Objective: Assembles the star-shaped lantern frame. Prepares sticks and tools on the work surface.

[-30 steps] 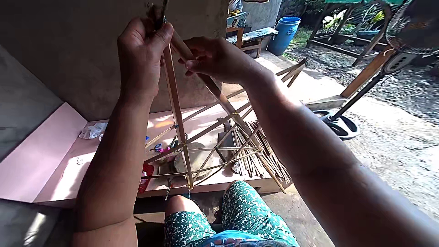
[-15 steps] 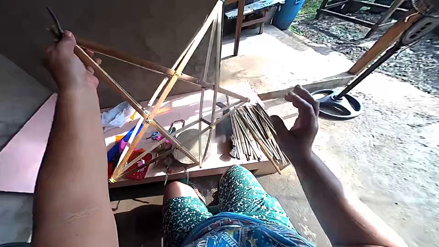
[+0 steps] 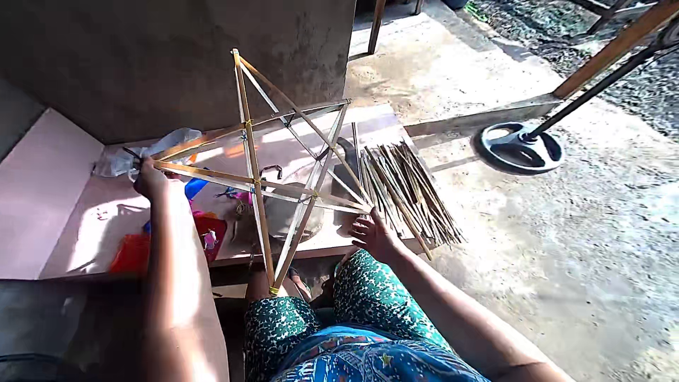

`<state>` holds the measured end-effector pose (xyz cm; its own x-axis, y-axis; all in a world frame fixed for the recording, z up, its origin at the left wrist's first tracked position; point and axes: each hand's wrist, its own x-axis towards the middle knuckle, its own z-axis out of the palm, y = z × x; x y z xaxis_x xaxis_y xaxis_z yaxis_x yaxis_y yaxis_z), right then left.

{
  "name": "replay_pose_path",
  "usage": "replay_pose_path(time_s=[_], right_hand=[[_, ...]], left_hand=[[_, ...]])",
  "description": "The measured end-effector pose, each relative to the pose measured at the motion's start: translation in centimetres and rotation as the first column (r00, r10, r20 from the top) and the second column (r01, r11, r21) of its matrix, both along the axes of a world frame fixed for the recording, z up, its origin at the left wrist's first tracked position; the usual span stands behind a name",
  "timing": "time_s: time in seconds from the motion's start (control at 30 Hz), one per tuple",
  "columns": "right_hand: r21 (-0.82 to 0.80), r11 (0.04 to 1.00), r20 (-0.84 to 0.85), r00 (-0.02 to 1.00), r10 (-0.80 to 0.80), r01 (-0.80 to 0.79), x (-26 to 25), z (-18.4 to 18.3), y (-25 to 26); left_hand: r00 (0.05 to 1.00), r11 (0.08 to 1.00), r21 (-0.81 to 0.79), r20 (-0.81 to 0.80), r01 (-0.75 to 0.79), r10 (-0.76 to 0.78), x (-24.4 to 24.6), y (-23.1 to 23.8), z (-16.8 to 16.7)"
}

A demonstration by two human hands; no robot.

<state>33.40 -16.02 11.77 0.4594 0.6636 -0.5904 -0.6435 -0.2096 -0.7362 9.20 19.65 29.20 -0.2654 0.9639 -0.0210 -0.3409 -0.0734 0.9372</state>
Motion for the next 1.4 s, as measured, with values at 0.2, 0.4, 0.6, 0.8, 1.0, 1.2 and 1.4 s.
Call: replay_pose_path(time_s=[0.2, 0.4, 0.6, 0.8, 1.0, 1.2, 1.4], right_hand=[[0.079, 0.858, 0.274, 0.839, 0.47, -0.507, -4.3, 0.3, 1.1], [-0.02, 0.92, 0.319, 0.869, 0.377, -0.392, -5.9, -0.5, 2.4], [-0.106, 0.953, 0.501, 0.812, 0.298, -0.285, -2.3, -3.4, 3.2], [-0.123, 0.941, 0.488, 0.806, 0.335, -0.317, 0.6, -5.1, 3.5], [-0.227, 0.903, 0.546, 0.72, 0.429, -0.365, 3.4, -5.8, 4.1], [-0.429, 0.828, 0.568, 0.605, 0.559, -0.362, 6.5, -5.8, 4.8], [-0.4, 0.849, 0.554, 0.648, 0.523, -0.344, 8.6, -6.6, 4.6]], left_hand=[[0.992, 0.991, -0.126, 0.112, -0.038, 0.053, 0.1, -0.9, -10.0], [0.97, 0.959, -0.274, 0.203, -0.076, 0.135, 1.7, -3.9, -15.1], [0.971, 0.941, -0.336, 0.235, 0.034, 0.049, 2.1, -6.0, -19.2], [0.968, 0.931, -0.348, 0.25, 0.113, -0.024, 2.0, -7.3, -22.6], [0.951, 0.808, -0.502, 0.178, 0.308, -0.252, -0.3, -7.5, -24.6], [0.883, 0.659, -0.666, 0.0, 0.351, -0.47, -5.8, -7.2, -26.8], [0.923, 0.657, -0.714, -0.039, 0.243, -0.384, -10.7, -7.1, -27.7]])
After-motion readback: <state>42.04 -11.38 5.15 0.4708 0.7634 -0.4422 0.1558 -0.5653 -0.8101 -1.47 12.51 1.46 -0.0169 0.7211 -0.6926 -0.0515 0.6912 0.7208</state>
